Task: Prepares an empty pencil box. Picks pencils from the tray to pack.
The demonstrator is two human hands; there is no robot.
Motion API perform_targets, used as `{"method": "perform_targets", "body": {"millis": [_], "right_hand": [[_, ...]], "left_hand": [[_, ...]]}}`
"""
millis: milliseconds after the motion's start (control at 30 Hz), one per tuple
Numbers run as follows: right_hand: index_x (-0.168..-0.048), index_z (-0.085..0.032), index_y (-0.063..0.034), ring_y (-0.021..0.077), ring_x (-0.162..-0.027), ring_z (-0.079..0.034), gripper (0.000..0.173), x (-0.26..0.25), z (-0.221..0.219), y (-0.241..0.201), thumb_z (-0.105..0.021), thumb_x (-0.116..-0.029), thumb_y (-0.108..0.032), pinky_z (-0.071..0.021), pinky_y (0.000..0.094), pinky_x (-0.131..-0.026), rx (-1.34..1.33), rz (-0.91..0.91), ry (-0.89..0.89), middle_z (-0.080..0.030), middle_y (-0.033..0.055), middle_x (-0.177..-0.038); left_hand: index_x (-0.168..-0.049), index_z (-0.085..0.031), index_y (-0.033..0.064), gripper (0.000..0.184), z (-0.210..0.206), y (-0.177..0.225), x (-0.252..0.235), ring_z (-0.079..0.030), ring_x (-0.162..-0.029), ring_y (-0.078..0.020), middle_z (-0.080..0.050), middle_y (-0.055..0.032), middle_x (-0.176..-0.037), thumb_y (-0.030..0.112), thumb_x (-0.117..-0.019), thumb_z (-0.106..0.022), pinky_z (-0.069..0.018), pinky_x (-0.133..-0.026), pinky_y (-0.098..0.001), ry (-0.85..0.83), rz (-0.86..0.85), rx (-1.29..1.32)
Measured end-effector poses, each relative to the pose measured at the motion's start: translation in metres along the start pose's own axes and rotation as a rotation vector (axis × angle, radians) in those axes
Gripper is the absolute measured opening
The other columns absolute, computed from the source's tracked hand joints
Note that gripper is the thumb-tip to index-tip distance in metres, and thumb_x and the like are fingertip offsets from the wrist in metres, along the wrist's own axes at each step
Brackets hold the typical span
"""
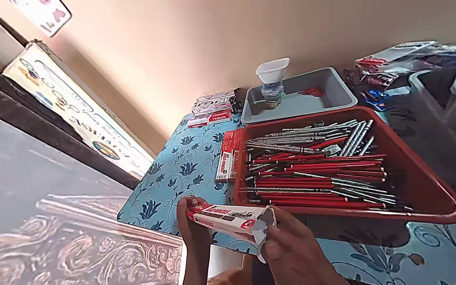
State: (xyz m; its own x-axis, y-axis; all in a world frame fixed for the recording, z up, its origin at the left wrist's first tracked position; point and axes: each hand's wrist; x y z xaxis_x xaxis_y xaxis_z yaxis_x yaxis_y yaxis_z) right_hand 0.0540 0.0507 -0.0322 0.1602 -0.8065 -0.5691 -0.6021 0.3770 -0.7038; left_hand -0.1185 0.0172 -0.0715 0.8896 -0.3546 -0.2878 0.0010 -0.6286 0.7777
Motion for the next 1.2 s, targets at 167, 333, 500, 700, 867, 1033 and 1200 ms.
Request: {"method": "perform_targets", "body": {"millis": [167,333,500,700,867,1033,1200], "right_hand": [[-0.117,-0.077,-0.0162,0.0009,-0.108,-0.069,0.022,-0.005,0.009,-0.006,-0.071,-0.0965,-0.019,-0.0601,0.0187,-0.088,-0.039,-0.14,0.099,-0.073,-0.0083,-0.124],[-0.12,-0.073,-0.0072,0.0024,-0.107,-0.07,0.032,-0.007,0.014,-0.005,-0.076,-0.0914,-0.02,-0.0619,0.0221,-0.087,-0.023,-0.183,0.147,-0.073,-0.0061,-0.121],[-0.122,-0.074,-0.0091,0.0016,-0.11,-0.069,0.031,-0.005,0.014,-0.003,-0.071,-0.0961,-0.026,-0.0612,0.0222,-0.089,-0.061,-0.185,0.137,-0.073,-0.0076,-0.124],[-0.112,-0.075,-0.0086,-0.0004,-0.098,-0.071,0.017,-0.011,0.019,-0.003,-0.065,-0.0978,-0.01,-0.0596,0.0184,-0.085,-0.083,-0.199,0.143,-0.077,-0.0088,-0.11],[-0.112,-0.072,-0.0024,0.0016,-0.089,-0.072,0.021,-0.015,0.026,-0.01,-0.071,-0.0916,-0.008,-0.0616,0.0195,-0.075,-0.081,-0.274,0.123,-0.077,-0.0055,-0.107],[-0.112,-0.073,-0.004,0.0024,-0.088,-0.072,0.024,-0.014,0.029,-0.009,-0.075,-0.0898,-0.011,-0.0627,0.021,-0.074,-0.106,-0.285,0.132,-0.076,-0.0059,-0.107],[-0.118,-0.07,-0.0042,0.0049,-0.095,-0.073,0.037,-0.014,0.032,-0.008,-0.079,-0.0885,-0.025,-0.0645,0.0248,-0.078,-0.108,-0.284,0.103,-0.075,-0.0053,-0.115]], "left_hand": [[-0.078,-0.065,0.0213,0.051,0.005,-0.004,-0.003,-0.067,-0.068,-0.0013,-0.069,0.0083,-0.074,0.019,-0.1073,-0.023,-0.0575,-0.065,-0.0169,-0.056,-0.046,-0.007],[-0.08,-0.066,0.0196,0.042,0.005,-0.005,-0.003,-0.068,-0.07,-0.0022,-0.07,0.0062,-0.078,0.015,-0.1042,-0.032,-0.0583,-0.066,-0.0181,-0.039,-0.071,-0.018],[-0.081,-0.067,0.0197,0.042,0.006,-0.005,-0.002,-0.068,-0.071,-0.0021,-0.071,0.0063,-0.08,0.014,-0.1041,-0.032,-0.0583,-0.067,-0.0183,-0.041,-0.069,-0.013],[-0.081,-0.066,0.0187,0.043,0.008,-0.005,-0.003,-0.069,-0.07,-0.0033,-0.071,0.0054,-0.08,0.015,-0.1041,-0.03,-0.059,-0.066,-0.0192,-0.053,-0.075,-0.031],[-0.08,-0.068,0.0176,0.041,0.007,-0.006,-0.003,-0.07,-0.072,-0.004,-0.072,0.0039,-0.081,0.014,-0.1038,-0.035,-0.0596,-0.068,-0.0198,-0.061,-0.091,-0.011],[-0.079,-0.069,0.0176,0.041,0.005,-0.005,-0.002,-0.07,-0.073,-0.0036,-0.073,0.0041,-0.081,0.012,-0.103,-0.036,-0.0597,-0.068,-0.0193,-0.059,-0.108,-0.019],[-0.079,-0.068,0.0172,0.035,0.008,-0.007,-0.003,-0.071,-0.073,-0.0043,-0.073,0.0031,-0.081,0.014,-0.1023,-0.042,-0.0601,-0.068,-0.0203,-0.082,-0.115,-0.015]]}}
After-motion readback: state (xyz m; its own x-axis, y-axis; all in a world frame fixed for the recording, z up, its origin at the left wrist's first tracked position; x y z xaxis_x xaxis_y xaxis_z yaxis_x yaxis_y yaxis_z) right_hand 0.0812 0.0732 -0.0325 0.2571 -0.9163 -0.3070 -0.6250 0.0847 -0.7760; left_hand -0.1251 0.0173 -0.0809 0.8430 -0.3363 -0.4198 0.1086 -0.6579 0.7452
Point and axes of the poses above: each hand's wrist, its own x-axis away from the middle knuckle, its own z-axis out of the back of the hand, y = z × x
